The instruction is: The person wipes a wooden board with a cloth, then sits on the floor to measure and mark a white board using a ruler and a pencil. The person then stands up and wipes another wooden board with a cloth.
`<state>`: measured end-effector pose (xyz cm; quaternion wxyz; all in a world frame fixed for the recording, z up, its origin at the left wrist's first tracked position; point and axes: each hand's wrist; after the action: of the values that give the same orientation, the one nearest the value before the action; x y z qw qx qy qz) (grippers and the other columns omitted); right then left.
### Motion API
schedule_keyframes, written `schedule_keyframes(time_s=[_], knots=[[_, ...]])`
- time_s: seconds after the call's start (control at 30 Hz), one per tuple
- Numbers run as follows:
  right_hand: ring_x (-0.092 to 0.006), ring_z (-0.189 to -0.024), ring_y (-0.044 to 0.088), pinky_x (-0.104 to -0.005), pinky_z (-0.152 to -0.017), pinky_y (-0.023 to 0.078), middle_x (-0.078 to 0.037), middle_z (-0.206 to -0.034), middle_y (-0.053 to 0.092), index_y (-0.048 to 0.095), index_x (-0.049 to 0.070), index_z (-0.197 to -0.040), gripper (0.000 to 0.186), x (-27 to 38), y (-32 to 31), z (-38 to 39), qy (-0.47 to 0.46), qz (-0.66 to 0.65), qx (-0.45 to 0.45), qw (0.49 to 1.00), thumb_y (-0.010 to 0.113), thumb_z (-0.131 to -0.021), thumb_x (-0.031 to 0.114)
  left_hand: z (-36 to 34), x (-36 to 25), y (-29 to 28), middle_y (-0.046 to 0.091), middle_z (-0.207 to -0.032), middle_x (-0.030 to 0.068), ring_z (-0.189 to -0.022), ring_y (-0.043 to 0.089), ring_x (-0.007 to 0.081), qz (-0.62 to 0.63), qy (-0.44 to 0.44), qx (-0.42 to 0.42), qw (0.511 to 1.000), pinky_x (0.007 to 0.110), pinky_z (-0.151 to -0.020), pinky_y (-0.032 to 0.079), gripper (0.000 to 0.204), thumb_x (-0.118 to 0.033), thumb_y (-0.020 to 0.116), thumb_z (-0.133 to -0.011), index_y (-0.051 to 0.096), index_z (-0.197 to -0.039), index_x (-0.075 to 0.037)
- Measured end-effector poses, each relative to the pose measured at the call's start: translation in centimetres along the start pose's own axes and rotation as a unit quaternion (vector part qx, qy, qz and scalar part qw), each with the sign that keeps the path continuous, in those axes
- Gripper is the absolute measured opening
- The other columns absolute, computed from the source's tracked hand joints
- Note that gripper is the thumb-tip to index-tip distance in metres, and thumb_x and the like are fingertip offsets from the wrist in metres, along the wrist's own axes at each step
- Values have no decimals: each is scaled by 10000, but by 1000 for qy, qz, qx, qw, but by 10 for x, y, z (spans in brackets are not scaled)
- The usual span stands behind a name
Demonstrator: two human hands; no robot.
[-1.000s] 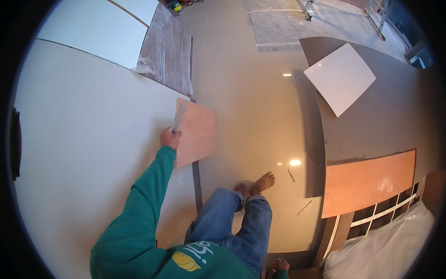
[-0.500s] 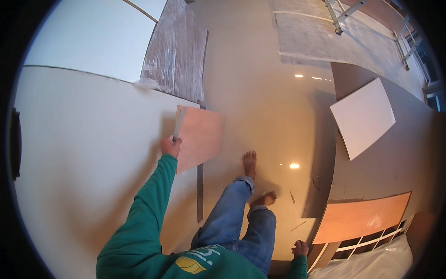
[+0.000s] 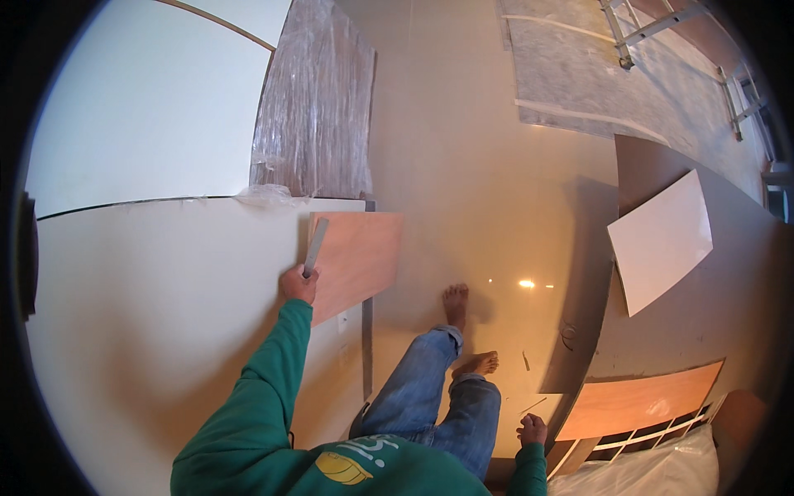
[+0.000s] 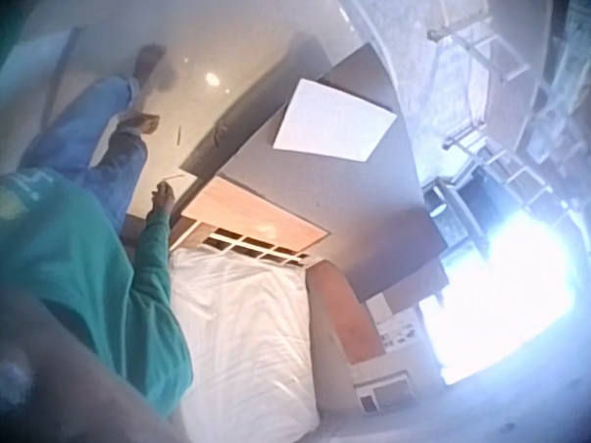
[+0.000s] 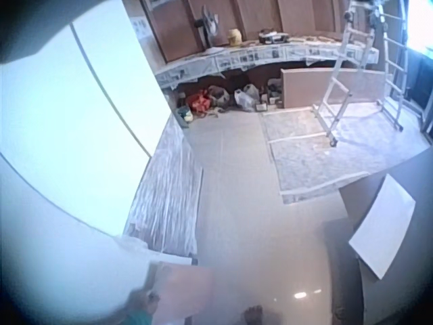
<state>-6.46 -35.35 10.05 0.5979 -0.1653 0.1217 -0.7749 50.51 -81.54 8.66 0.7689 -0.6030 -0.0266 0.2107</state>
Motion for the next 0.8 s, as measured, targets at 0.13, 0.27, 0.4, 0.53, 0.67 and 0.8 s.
schedule_keyframes(time_s=[0.13,0.27,0.4,0.53,0.67,0.8], knots=[[-209,-697,714,-323,-552,551,-121,-995,733,667,-14,-1257,325,27,10,-4,-6,-8,-8,1000,609,-1008,186,-3,-14,-12,753,-897,176,-855,726,401,-62,-66,-35,995,497,-782,574,247,-278,795,-873,737,-952,-51],[-208,-687,710,-321,-548,546,-120,-1019,736,664,-15,-1261,335,43,15,-10,-15,-22,3,1000,614,-1004,195,0,-25,-10,762,-958,170,-890,728,409,-135,-131,-35,982,502,-817,582,210,-235,768,-892,751,-1043,-90],[-219,-710,719,-326,-568,559,-133,-1016,735,660,-21,-1255,357,36,9,-15,-43,-24,16,999,622,-998,223,11,-23,-2,766,-1002,164,-902,732,402,-137,-97,-96,981,503,-816,585,265,-141,717,-889,752,-1150,-107],[-227,-735,736,-337,-658,603,-142,-997,749,706,-27,-1206,372,26,4,-20,-67,-29,-50,996,663,-962,251,17,-26,4,773,-1025,172,-881,739,380,-72,-36,-112,990,474,-797,589,358,-44,668,-875,747,-1221,-88],[-246,-850,766,-367,-763,625,-187,-1085,761,697,-36,-1238,401,32,0,-27,-59,-37,-92,993,652,-977,265,32,-27,-7,757,-1131,201,-976,734,402,-141,-64,-84,984,486,-858,581,461,-68,695,-891,682,-1352,-92],[-210,-825,738,-343,-712,593,-120,-1067,742,672,-14,-1281,414,53,-6,-44,-72,-87,-95,989,655,-988,278,32,-19,-12,755,-1119,216,-985,732,412,-159,-43,-91,982,501,-846,577,446,-112,693,-912,673,-1356,-70]])
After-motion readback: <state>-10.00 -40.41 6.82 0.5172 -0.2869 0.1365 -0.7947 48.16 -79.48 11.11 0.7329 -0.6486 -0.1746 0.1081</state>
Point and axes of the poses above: each hand's wrist, its own z-axis away from the middle knuckle, its own y-axis out of the palm, x = y × z
